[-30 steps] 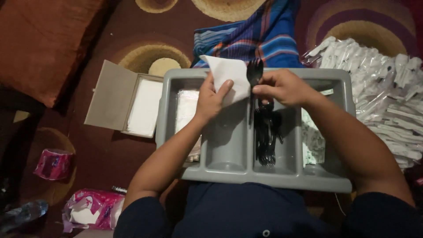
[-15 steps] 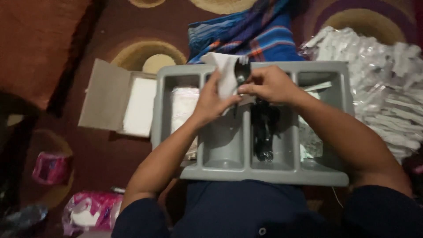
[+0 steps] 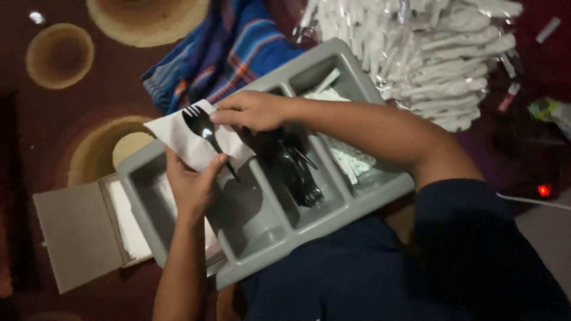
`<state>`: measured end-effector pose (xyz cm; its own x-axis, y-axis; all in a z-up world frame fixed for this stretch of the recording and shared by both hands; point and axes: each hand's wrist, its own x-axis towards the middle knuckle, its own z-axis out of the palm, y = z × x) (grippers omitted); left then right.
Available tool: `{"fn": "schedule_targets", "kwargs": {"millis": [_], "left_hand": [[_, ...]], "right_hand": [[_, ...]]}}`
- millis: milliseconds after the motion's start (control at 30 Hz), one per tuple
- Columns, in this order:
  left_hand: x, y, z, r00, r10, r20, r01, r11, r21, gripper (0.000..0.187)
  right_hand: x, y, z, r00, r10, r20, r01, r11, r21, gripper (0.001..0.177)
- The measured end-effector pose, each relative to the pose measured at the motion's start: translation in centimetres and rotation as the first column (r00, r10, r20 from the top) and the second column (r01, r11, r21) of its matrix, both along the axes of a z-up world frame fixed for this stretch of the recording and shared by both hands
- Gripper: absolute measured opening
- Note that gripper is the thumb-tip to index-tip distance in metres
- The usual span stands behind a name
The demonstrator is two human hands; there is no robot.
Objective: Wrapping plastic forks and spoons in napkins and organizing them into a grey sorting tray.
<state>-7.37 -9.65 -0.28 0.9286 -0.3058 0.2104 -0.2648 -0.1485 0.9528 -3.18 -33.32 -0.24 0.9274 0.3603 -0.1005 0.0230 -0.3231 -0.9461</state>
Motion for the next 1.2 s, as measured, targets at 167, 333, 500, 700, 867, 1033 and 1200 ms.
{"fn": "schedule_targets", "kwargs": {"millis": [167,333,500,700,867,1033,1200], "left_hand": [[-0.4,-0.1,-0.1,0.996,-0.067,-0.064,0.062,0.996,-0.068,0.085],[0.1,0.7,-2.3,0.997,-0.075,-0.020,0.075,0.997,0.001,0.097],[0.0,0.3,-0.9,0.991,-0.127,0.030,0.127,0.992,0.006,0.082],[0.8,0.6,-1.9,0.989,-0.149,0.013,0.149,0.989,-0.007,0.074],[0.4,0.3,0.0,0.984,-0.179,0.002,0.179,0.984,0.014,0.070],[0.6,0.4,-0.6,0.981,-0.190,-0.048,0.188,0.981,-0.044,0.079],[0.6,0.5,-0.2,0.966,-0.234,-0.109,0.210,0.957,-0.199,0.084]], "right_hand": [[-0.4,0.2,1.1,1.000,0.028,0.011,-0.029,0.998,0.049,0.045],[-0.9,0.0,1.0,0.989,0.018,0.150,-0.049,0.977,0.208,0.026],[0.3,-0.3,-0.8,0.967,-0.017,0.254,-0.064,0.950,0.305,0.025],[-0.1,-1.0,1.5,0.962,-0.024,0.272,-0.017,0.989,0.147,0.030],[-0.6,-0.7,2.8,0.978,-0.047,0.205,0.028,0.995,0.093,0.030],[-1.6,-0.1,4.2,0.989,-0.142,0.033,0.133,0.971,0.196,0.025],[-0.8,-0.8,2.6,0.983,-0.182,-0.008,0.178,0.949,0.261,0.026]]}}
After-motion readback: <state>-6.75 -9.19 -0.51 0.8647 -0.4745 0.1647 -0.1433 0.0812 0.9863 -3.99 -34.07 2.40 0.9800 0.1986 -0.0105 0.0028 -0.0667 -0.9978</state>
